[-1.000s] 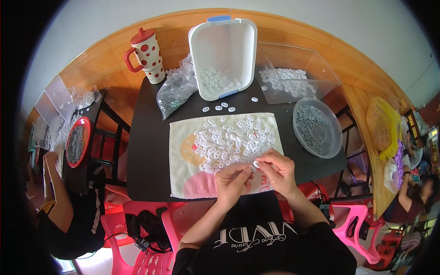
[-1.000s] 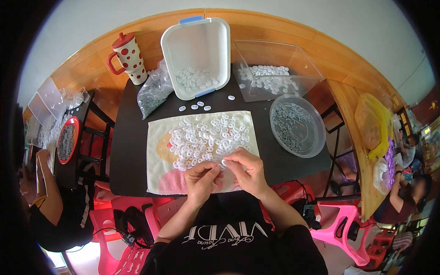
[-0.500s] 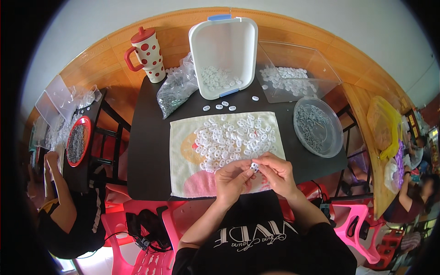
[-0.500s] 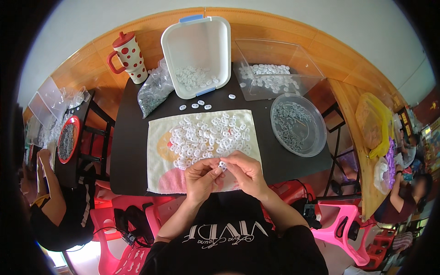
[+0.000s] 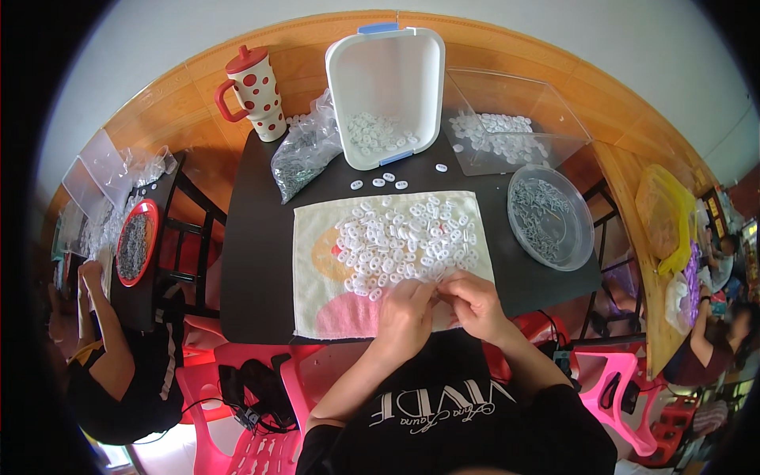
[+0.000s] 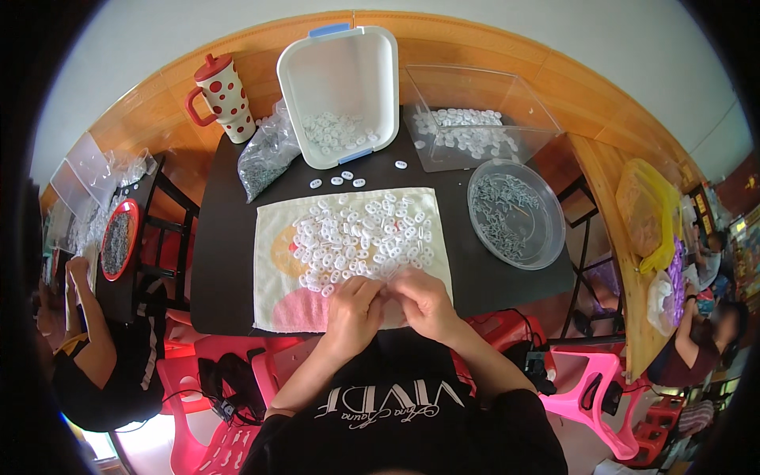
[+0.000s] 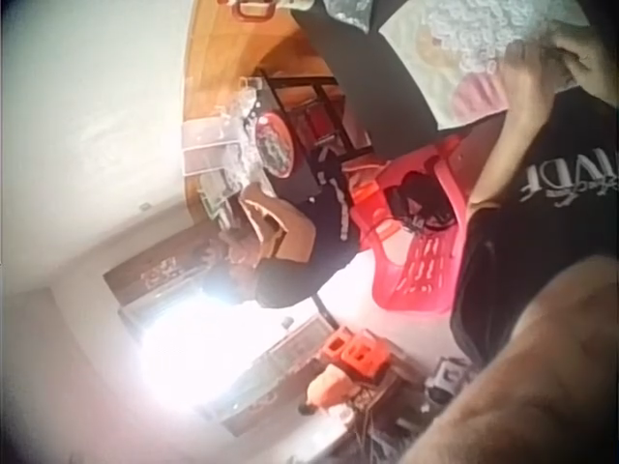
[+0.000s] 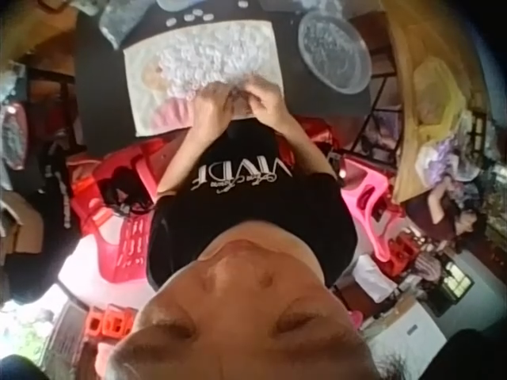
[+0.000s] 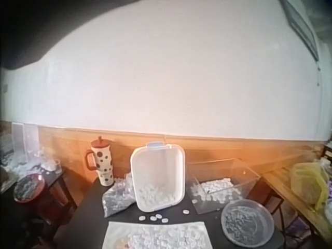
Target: Sorting small white plastic components on a table into different containers.
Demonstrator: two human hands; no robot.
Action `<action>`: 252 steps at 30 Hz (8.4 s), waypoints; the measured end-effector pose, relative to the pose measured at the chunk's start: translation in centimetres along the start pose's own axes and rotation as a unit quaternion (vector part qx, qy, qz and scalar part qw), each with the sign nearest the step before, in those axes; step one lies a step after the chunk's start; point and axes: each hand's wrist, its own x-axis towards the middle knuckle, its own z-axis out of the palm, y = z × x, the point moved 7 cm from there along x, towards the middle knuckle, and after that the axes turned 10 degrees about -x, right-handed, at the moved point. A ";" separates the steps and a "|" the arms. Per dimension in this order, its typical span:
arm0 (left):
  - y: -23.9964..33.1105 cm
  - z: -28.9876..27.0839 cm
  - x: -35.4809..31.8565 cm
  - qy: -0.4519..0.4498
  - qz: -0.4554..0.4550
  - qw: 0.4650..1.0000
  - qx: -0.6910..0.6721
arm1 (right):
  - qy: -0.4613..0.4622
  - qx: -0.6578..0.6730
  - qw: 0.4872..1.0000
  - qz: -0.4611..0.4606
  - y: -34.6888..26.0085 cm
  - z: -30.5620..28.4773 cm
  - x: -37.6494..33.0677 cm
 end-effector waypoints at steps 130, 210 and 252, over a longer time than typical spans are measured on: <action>-0.6 -1.4 -0.6 -0.032 0.003 0.999 -0.029 | -0.166 -0.288 0.942 0.042 4.2 -0.2 9.6; -3.5 1.3 -2.1 0.105 -0.206 0.899 -0.372 | -0.154 -0.456 0.876 0.033 15.0 -16.4 1.2; -3.7 0.8 -2.4 0.111 -0.188 0.865 -0.452 | -0.016 0.097 0.995 0.009 -0.8 -1.1 3.9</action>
